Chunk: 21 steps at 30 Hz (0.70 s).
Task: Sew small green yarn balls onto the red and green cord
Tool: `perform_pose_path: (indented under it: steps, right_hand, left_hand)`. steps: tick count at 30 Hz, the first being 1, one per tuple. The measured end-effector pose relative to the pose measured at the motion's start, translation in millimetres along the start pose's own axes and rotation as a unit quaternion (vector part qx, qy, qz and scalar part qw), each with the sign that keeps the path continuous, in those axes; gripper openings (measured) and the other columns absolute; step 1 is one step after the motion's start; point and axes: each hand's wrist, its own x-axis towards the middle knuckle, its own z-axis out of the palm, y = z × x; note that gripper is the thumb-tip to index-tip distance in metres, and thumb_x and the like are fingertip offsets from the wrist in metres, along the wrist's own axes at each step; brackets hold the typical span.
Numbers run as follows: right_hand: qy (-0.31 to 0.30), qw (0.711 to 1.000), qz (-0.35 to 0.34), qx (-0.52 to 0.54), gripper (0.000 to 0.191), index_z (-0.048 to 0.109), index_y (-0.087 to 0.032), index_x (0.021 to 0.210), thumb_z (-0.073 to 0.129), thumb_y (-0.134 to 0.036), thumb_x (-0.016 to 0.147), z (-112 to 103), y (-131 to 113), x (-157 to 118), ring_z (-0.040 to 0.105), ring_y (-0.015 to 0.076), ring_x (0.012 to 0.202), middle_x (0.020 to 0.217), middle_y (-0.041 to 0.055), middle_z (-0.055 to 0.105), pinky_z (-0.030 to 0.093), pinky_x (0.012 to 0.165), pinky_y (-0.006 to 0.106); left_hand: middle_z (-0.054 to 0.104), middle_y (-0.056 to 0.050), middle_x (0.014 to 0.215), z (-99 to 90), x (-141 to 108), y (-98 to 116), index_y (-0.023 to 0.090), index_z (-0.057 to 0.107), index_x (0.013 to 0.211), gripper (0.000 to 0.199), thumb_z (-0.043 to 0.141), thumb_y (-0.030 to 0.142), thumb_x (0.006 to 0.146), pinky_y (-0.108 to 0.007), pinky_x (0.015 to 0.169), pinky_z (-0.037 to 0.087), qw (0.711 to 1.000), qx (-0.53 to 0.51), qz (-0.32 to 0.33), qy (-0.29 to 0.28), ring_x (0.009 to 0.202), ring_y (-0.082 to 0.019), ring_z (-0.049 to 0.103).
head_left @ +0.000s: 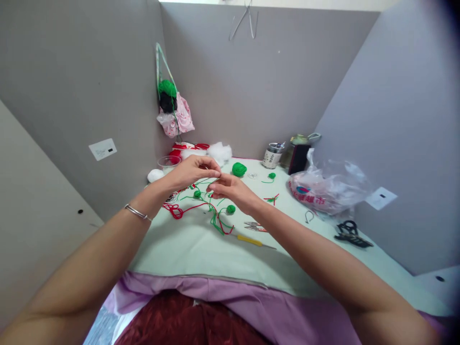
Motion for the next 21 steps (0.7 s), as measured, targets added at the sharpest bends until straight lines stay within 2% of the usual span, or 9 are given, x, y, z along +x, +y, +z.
perform_pose_path:
  steps: [3,6,8,10,14,16,18,21]
  right_hand:
    - [0.011,0.997,-0.007,0.079,0.029,0.067,-0.016,0.085,0.069,-0.044,0.079,4.0,7.2,9.9,0.057,0.0078,0.063,0.078,0.0014,0.068,0.049,0.067,0.023]
    - [0.046,0.99,-0.018,0.133,0.029,0.066,-0.016,0.084,0.073,-0.044,0.077,-9.0,-0.5,8.7,0.056,0.0068,0.061,0.078,0.0006,0.068,0.049,0.065,0.021]
    - [0.081,0.984,-0.027,0.155,0.027,0.066,-0.017,0.086,0.075,-0.041,0.077,-26.6,-13.3,2.9,0.056,0.0065,0.06,0.079,0.0002,0.069,0.05,0.065,0.021]
    - [0.132,0.977,-0.042,0.164,0.022,0.064,-0.02,0.086,0.074,-0.038,0.078,-49.2,-29.9,-6.5,0.055,0.0064,0.059,0.08,-0.0015,0.069,0.052,0.066,0.022]
    - [0.22,0.951,-0.113,0.187,0.014,0.064,-0.024,0.083,0.075,-0.033,0.08,-97.3,-65.4,-36.9,0.05,0.005,0.053,0.075,-0.0056,0.066,0.05,0.058,0.018]
    - [0.242,0.936,-0.157,0.201,0.01,0.064,-0.025,0.08,0.074,-0.028,0.082,-115.1,-79.9,-55.4,0.047,0.0047,0.052,0.073,-0.0063,0.065,0.049,0.055,0.017]
    - [0.24,0.935,-0.187,0.183,0.008,0.065,-0.027,0.08,0.073,-0.025,0.083,-124.3,-89.9,-71.4,0.045,0.005,0.052,0.072,-0.0065,0.063,0.047,0.053,0.017]
    - [0.223,0.953,-0.155,0.138,0.005,0.067,-0.024,0.081,0.071,-0.025,0.084,-120.7,-95.1,-83.4,0.041,0.0055,0.05,0.069,-0.005,0.06,0.044,0.05,0.019]
  left_hand:
    - [0.065,-0.003,0.082,3.6,-0.2,-9.4,0.016,0.065,0.094,0.033,0.061,0.046,0.081,-0.028,0.069,0.044,1.0,-0.021,0.001,0.01,0.075,-0.015,0.058]
    - [0.066,-0.005,0.107,-1.9,-10.3,-23.7,0.02,0.061,0.113,0.042,0.055,0.051,0.085,-0.028,0.079,0.044,1.0,0.003,-0.002,0.021,0.093,-0.017,0.059]
    - [0.068,-0.004,0.103,-9.7,-20.9,-38.2,0.022,0.061,0.116,0.044,0.052,0.053,0.087,-0.027,0.075,0.043,0.996,0.044,-0.047,-0.057,0.088,-0.017,0.058]
    - [0.067,-0.004,0.088,-19.8,-32.7,-59.4,0.018,0.067,0.099,0.042,0.051,0.055,0.086,-0.025,0.069,0.041,0.985,0.082,-0.086,-0.123,0.078,-0.016,0.057]
    - [0.059,-0.003,0.071,-44.1,-55.9,-110.4,0.016,0.065,0.085,0.044,0.045,0.056,0.085,-0.026,0.061,0.038,0.975,0.167,-0.129,-0.064,0.064,-0.016,0.051]
    - [0.058,-0.003,0.068,-55.1,-64.8,-126.4,0.017,0.065,0.082,0.043,0.045,0.054,0.084,-0.027,0.062,0.039,0.967,0.198,-0.158,-0.026,0.064,-0.017,0.051]
    - [0.059,-0.002,0.067,-60.8,-68.9,-128.9,0.017,0.065,0.079,0.04,0.046,0.053,0.082,-0.028,0.064,0.04,0.961,0.217,-0.169,0.029,0.064,-0.017,0.052]
    - [0.064,-0.003,0.076,-52.9,-62.9,-108.0,0.018,0.066,0.081,0.037,0.054,0.053,0.078,-0.028,0.071,0.041,0.972,0.174,-0.126,0.097,0.074,-0.018,0.056]
